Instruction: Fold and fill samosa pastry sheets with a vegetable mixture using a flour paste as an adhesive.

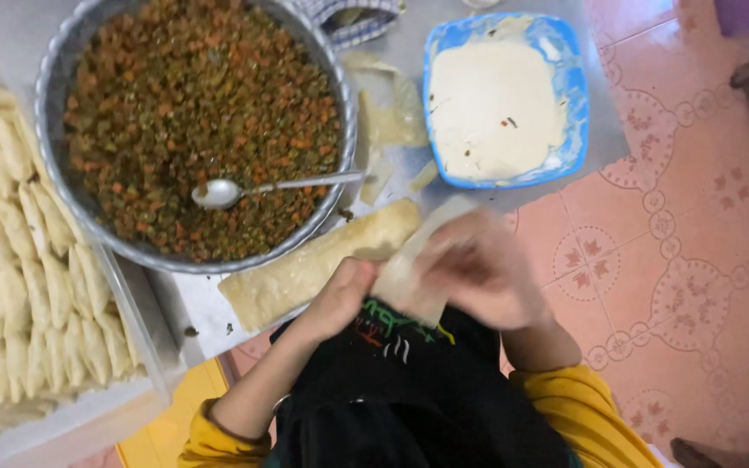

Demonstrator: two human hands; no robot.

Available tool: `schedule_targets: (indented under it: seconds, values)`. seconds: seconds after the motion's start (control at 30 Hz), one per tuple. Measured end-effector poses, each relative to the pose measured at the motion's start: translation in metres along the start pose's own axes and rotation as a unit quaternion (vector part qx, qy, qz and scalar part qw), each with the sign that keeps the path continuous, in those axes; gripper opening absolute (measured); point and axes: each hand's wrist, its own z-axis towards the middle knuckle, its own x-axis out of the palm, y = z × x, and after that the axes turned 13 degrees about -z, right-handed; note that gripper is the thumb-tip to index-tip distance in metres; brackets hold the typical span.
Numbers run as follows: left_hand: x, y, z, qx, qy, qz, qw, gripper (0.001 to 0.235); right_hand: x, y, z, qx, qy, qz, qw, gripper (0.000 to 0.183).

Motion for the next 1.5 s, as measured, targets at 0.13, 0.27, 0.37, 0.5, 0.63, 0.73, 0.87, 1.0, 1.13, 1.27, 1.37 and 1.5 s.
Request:
schedule_targets:
  seconds: [0.13, 0.27, 0.37, 0.5, 0.63, 0.73, 0.87, 1.0, 1.13, 1.27, 1.37, 1.5]
  values:
    - [0.056, -0.145, 0.077, -0.144, -0.09, -0.274, 0.947, 0.035, 0.005, 0.022, 0.008, -0.183, 0.206, -0.061, 0.959, 0.047]
    - [0.108, -0.22, 0.09, -0.117, -0.163, -0.255, 0.946, 0.035, 0.002, 0.01, 0.014, -0.151, 0.156, -0.126, 0.968, 0.057]
    - [0.115, -0.21, 0.074, -0.067, -0.171, -0.175, 0.967, 0.042, 0.002, -0.016, 0.017, -0.075, -0.076, -0.12, 0.987, 0.057]
    - [0.125, -0.228, 0.068, -0.042, -0.131, 0.002, 0.99, 0.061, -0.006, -0.018, 0.027, -0.004, -0.108, 0.082, 0.991, 0.073]
    - [0.128, -0.239, 0.071, -0.045, -0.062, 0.085, 0.993, 0.075, -0.012, -0.023, 0.018, 0.003, -0.051, 0.133, 0.99, 0.072]
    - [0.115, -0.229, 0.069, -0.054, -0.069, 0.106, 0.991, 0.074, -0.013, -0.044, 0.009, -0.049, -0.079, 0.16, 0.983, 0.049]
    - [0.092, -0.214, 0.063, 0.035, -0.078, 0.185, 0.979, 0.05, -0.018, -0.023, 0.006, -0.104, -0.145, 0.027, 0.984, 0.041]
    - [0.104, -0.234, 0.066, 0.03, -0.042, 0.072, 0.996, 0.05, -0.022, -0.008, 0.004, -0.202, -0.175, -0.087, 0.96, 0.038]
    - [0.096, -0.206, 0.063, -0.026, -0.116, -0.063, 0.991, 0.049, -0.017, -0.027, 0.005, -0.194, -0.169, -0.053, 0.965, 0.04]
    - [0.112, -0.211, 0.065, 0.018, -0.203, 0.02, 0.979, 0.04, 0.001, 0.009, 0.02, -0.059, -0.075, 0.309, 0.946, 0.071]
    - [0.123, -0.226, 0.071, 0.061, -0.168, 0.08, 0.981, 0.044, 0.027, -0.013, 0.013, -0.008, -0.041, 0.336, 0.941, 0.086]
    - [0.108, -0.232, 0.071, 0.014, -0.021, -0.236, 0.972, 0.053, 0.041, -0.099, -0.016, -0.116, -0.001, 0.129, 0.985, 0.048]
